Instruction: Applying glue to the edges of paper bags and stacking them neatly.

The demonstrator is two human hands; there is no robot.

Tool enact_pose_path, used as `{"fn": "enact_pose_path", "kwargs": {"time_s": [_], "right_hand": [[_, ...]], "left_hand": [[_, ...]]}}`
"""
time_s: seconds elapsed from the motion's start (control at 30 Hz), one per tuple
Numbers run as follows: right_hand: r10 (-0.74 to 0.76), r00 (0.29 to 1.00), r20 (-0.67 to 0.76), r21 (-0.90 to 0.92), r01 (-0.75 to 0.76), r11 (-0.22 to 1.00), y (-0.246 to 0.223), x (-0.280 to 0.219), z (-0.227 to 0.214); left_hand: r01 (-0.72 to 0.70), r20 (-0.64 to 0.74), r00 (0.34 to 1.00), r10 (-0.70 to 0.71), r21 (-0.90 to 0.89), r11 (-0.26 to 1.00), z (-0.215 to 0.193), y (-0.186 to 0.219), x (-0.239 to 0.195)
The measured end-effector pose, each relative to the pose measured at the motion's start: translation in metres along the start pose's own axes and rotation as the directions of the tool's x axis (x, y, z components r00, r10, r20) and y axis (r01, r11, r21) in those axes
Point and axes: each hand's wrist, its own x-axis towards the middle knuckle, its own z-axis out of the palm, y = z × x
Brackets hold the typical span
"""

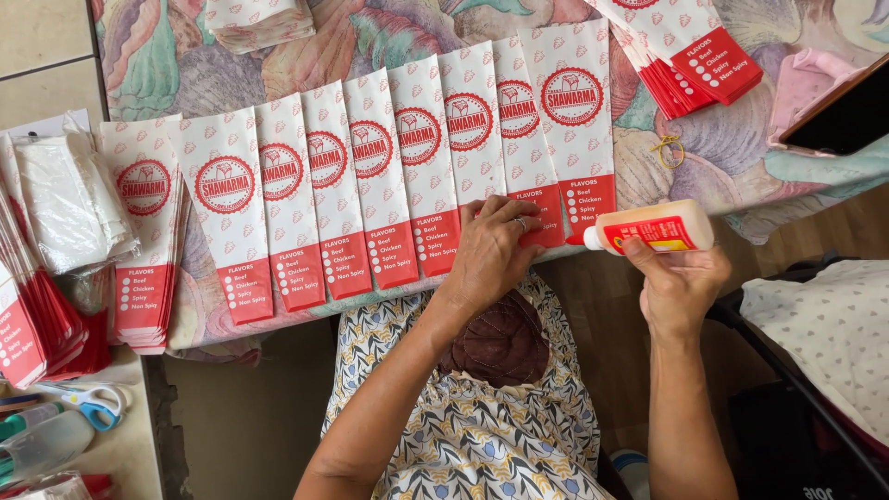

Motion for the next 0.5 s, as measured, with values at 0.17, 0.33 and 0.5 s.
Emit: {"fn": "enact_pose_path", "kwargs": {"time_s": [0.17,0.33,0.5], "right_hand": [[0.004,1.0,0.0,-0.002,-0.004,1.0,-0.015,-0.01,0.02],[0.005,1.0,0.03,0.012,-0.005,1.0,-0.05,-0.017,0.069],[0.031,0.999,0.039,0.001,-0.031,1.0,-0.052,-0.015,0.066]], "left_hand": [[-0.006,-0.057,0.998,0.004,-0.032,0.999,0.013,-0.006,0.001],[-0.004,-0.1,0.995,0.001,-0.031,1.0,0.014,-0.004,0.002],[-0.016,-0.094,0.995,0.012,-0.041,0.999,0.005,0.002,0.002]]}}
